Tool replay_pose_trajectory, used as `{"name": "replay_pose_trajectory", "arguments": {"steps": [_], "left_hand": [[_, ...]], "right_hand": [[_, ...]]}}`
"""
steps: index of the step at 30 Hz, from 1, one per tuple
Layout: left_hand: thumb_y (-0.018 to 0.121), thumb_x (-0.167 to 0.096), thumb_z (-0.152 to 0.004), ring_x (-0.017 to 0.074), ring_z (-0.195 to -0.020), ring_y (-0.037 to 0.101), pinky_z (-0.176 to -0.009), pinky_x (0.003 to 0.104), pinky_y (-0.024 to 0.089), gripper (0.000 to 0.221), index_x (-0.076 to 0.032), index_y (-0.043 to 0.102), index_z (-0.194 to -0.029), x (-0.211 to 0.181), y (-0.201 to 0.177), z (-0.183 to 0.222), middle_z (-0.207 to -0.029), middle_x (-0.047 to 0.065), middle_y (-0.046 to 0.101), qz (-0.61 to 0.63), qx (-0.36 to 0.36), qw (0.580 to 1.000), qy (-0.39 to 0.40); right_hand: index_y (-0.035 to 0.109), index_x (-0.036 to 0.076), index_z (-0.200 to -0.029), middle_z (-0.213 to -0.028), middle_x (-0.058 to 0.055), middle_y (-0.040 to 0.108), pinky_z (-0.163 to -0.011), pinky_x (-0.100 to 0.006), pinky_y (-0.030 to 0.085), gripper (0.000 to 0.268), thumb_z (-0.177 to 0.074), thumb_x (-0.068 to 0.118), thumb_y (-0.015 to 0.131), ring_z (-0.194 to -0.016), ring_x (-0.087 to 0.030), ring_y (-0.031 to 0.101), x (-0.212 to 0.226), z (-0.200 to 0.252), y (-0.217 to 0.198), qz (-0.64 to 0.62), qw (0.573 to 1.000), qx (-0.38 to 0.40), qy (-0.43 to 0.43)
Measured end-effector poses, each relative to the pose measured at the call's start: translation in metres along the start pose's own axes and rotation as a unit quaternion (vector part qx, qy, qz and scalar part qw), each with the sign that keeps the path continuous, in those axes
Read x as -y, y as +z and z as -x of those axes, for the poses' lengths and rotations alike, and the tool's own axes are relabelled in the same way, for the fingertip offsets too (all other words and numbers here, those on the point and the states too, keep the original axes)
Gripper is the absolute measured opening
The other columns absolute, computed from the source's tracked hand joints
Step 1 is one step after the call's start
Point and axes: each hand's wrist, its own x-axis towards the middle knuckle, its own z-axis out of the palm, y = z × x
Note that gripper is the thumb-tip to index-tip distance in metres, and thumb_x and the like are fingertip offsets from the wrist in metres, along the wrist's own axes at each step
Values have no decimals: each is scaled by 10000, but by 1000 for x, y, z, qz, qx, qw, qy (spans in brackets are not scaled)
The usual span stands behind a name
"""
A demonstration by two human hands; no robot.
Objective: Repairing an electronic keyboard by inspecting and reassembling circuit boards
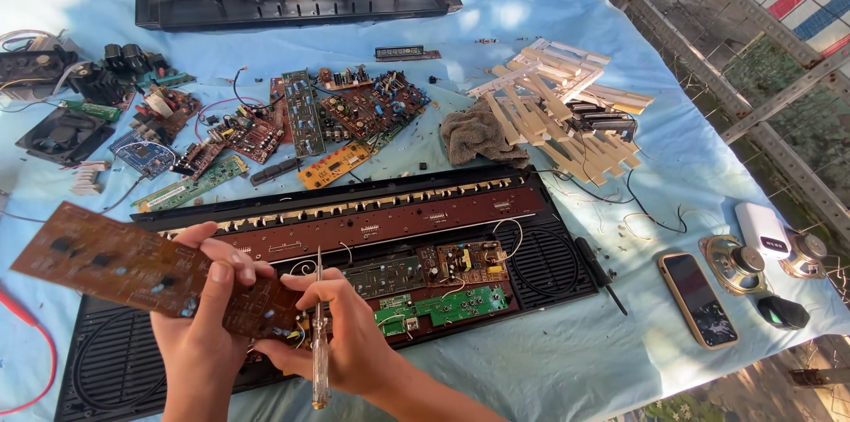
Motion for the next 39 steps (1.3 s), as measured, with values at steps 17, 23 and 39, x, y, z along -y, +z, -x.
{"name": "replay_pose_trajectory", "arguments": {"steps": [17, 23, 39], "left_hand": [[319, -92, -1289, 384, -886, 479, -940, 509, 488, 368, 54, 336, -952, -40, -69, 15, -916, 209, 412, -452, -67, 804, 381], [404, 148, -1398, 404, -1004, 531, -991, 502, 454, 320, 184, 427, -1081, -14, -103, -75, -1053, 292, 482, -419, -52, 830, 363], [450, -762, -785, 168, -708, 612, -662, 377, 632, 743, -157, 565, -1202, -45, 16, -57, -860, 2, 589, -50, -145, 988, -7]], "right_hand": [[423, 154, -1189, -1259, -114, 653, -1034, -453, 412, 283, -1073, 339, 603, -1142, -296, 627, 0, 3, 2, 132, 976, -52, -162], [448, 151, -1161, -1271, -103, 659, -1027, -493, 420, 257, -1066, 327, 608, -1155, -318, 633, -2, 5, 2, 130, 979, -46, -150], [470, 162, -1162, -1261, -82, 669, -1064, -468, 372, 316, -1072, 453, 552, -1159, -267, 617, -9, 2, 0, 149, 970, -93, -165]]}}
